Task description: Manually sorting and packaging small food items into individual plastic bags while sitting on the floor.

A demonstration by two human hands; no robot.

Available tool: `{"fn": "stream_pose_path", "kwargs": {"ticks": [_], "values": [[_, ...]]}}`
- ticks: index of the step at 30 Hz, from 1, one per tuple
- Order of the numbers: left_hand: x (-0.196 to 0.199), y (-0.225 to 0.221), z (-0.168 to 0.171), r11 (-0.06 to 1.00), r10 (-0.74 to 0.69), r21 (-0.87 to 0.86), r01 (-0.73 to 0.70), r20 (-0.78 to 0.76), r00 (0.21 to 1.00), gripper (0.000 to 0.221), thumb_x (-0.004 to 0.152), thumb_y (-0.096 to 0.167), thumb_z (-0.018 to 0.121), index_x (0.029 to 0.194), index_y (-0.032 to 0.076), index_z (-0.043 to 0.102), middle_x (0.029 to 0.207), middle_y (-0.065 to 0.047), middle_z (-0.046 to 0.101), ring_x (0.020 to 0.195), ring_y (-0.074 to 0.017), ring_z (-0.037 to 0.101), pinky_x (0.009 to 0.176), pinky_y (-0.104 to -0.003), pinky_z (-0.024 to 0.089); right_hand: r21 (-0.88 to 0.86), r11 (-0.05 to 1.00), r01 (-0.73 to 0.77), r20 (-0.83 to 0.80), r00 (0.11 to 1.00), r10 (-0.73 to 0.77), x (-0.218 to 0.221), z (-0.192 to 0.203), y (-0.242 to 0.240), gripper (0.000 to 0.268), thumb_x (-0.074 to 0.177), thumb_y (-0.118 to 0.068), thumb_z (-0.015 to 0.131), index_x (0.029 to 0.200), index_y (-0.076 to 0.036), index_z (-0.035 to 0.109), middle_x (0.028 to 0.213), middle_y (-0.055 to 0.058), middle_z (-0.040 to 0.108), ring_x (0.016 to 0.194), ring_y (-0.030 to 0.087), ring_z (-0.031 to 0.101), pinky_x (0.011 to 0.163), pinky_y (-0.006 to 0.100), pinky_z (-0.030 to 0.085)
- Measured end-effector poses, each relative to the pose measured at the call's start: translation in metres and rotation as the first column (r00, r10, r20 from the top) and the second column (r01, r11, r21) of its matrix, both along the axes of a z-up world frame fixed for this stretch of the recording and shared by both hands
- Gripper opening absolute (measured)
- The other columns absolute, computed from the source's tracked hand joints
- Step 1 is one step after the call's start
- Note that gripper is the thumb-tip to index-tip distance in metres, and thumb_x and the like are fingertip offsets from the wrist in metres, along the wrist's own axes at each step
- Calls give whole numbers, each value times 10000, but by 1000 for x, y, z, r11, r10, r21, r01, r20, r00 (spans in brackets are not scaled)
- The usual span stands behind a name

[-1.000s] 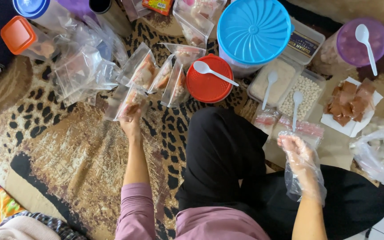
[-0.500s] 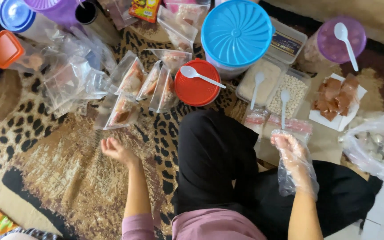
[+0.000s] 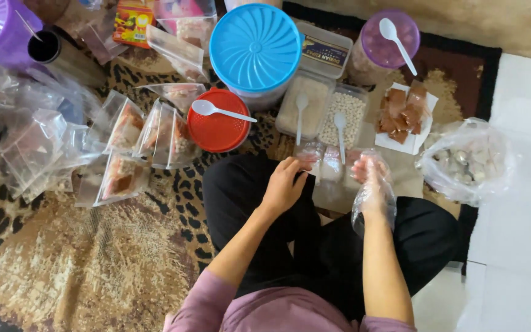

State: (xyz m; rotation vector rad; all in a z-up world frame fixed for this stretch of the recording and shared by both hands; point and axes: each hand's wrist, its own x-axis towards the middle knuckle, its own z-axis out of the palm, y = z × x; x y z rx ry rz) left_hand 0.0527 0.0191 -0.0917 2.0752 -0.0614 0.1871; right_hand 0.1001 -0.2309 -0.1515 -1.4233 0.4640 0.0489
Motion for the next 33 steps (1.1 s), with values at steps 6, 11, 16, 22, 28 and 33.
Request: {"fn": "stream_pose_path", "kwargs": {"ticks": [6, 11, 16, 22, 28, 33], "values": [[51, -42, -81, 957, 88, 291, 2, -298, 951, 135, 797, 65, 741, 872, 40, 632, 1029, -201, 620, 921, -429, 674, 777, -532, 538, 84, 996, 28, -20, 999, -26, -3, -4, -16, 244, 1019, -314, 648, 1160, -122, 699, 973, 73, 774, 846, 159, 772, 687, 247, 626], [19, -58, -161, 584, 60, 736, 342, -460, 886, 150, 801, 212, 746, 700, 187, 637, 703, -48, 658, 690, -248, 662, 743, -426, 466, 124, 992, 2, -20, 1000, 0, 5, -4, -15, 237, 1008, -303, 677, 1148, -113, 695, 959, 87, 775, 835, 175, 776, 682, 263, 633], [12, -68, -107, 291, 73, 646, 705, -750, 657, 134, 932, 275, 609, 894, 209, 719, 939, -58, 735, 864, -251, 658, 852, -485, 405, 96, 995, -7, 12, 1000, 6, 6, 0, -6, 243, 1010, -310, 680, 1137, -106, 714, 960, 106, 774, 832, 189, 778, 675, 266, 635], [26, -76, -118, 275, 121, 404, 873, -915, 385, 602, 1020, 508, 345, 1464, 139, 512, 1466, -59, 564, 1337, -303, 523, 1088, -543, 318, 36, 999, -7, 7, 1000, 7, -5, 21, -13, 201, 998, -295, 683, 1103, -131, 730, 917, 83, 773, 788, 152, 771, 659, 241, 621], [-1, -63, -129, 325, -96, 801, 502, -500, 861, 221, 893, 156, 549, 721, 175, 688, 645, -33, 660, 599, -221, 616, 566, -374, 396, -9, 1000, 19, 16, 1000, -19, -6, -9, -43, 199, 1003, -294, 680, 1105, -126, 713, 905, 79, 766, 774, 132, 765, 639, 207, 609], [2, -37, -125, 704, -201, 710, -16, 221, 954, 43, 850, 148, 645, 808, 148, 645, 815, -35, 596, 748, -253, 650, 570, -326, 466, -31, 999, 18, 6, 1000, -18, -3, -18, -36, 225, 1007, -340, 673, 1110, -147, 723, 910, 72, 768, 761, 130, 765, 614, 198, 602]]}}
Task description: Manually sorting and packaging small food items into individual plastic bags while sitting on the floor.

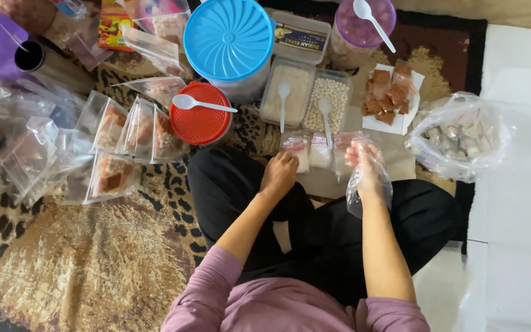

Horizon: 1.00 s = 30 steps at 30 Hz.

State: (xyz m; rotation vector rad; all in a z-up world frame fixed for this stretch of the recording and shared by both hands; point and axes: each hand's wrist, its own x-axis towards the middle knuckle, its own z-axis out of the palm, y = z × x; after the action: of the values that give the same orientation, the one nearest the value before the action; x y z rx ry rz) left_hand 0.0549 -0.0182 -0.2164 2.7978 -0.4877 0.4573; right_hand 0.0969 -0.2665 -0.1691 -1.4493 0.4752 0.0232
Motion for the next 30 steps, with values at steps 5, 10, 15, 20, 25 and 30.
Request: {"fn": "stream_pose_path", "kwargs": {"ticks": [5, 10, 15, 20, 25, 30], "values": [[25, -11, -26, 995, 9, 100, -13, 40, 999, 160, 733, 129, 765, 762, 193, 621, 929, -4, 574, 889, -219, 640, 603, -279, 515, -57, 998, -38, -18, 999, 38, -3, 2, 10, 202, 1004, -303, 662, 1090, -128, 716, 867, 73, 758, 714, 116, 746, 577, 183, 581], [36, -25, -69, 988, -1, 156, -10, 75, 997, 100, 732, 128, 726, 786, 163, 650, 908, -81, 630, 831, -304, 681, 501, -341, 545, -67, 997, 30, -43, 999, -33, -6, 2, 8, 173, 981, -259, 700, 1067, -109, 709, 849, 112, 758, 691, 164, 755, 558, 205, 589], [74, -11, -188, 832, -86, 555, 5, 121, 989, 69, 819, 215, 661, 802, 223, 595, 886, -40, 637, 817, -275, 630, 554, -336, 531, -58, 998, -4, -34, 999, 2, 0, 6, 15, 178, 969, -291, 725, 1061, -138, 716, 846, 87, 760, 693, 137, 755, 551, 187, 586], [47, -5, -49, 988, -22, 146, 45, -158, 987, 119, 775, 315, 745, 795, 241, 654, 779, 30, 652, 738, -196, 688, 556, -301, 550, -65, 995, -69, -33, 997, 67, 1, 11, 18, 189, 974, -298, 718, 1076, -139, 729, 862, 82, 759, 715, 130, 753, 569, 188, 589], [45, -3, -4, 897, 138, -306, -317, -489, 861, 154, 862, 325, 604, 872, 194, 523, 728, -102, 611, 722, -375, 701, 651, -486, 560, -120, 987, -109, -37, 994, 105, -3, 29, 26, 204, 983, -313, 715, 1062, -126, 741, 871, 94, 756, 730, 134, 747, 594, 200, 588], [37, 22, -10, 109, -155, -751, -651, -660, 735, 179, 962, 321, 538, 991, 144, 536, 931, -102, 588, 954, -229, 604, 832, -377, 516, -224, 953, -205, -138, 974, 177, -15, 69, 44, 177, 981, -335, 734, 1040, -169, 753, 911, 97, 765, 768, 155, 747, 638, 249, 607]]}}
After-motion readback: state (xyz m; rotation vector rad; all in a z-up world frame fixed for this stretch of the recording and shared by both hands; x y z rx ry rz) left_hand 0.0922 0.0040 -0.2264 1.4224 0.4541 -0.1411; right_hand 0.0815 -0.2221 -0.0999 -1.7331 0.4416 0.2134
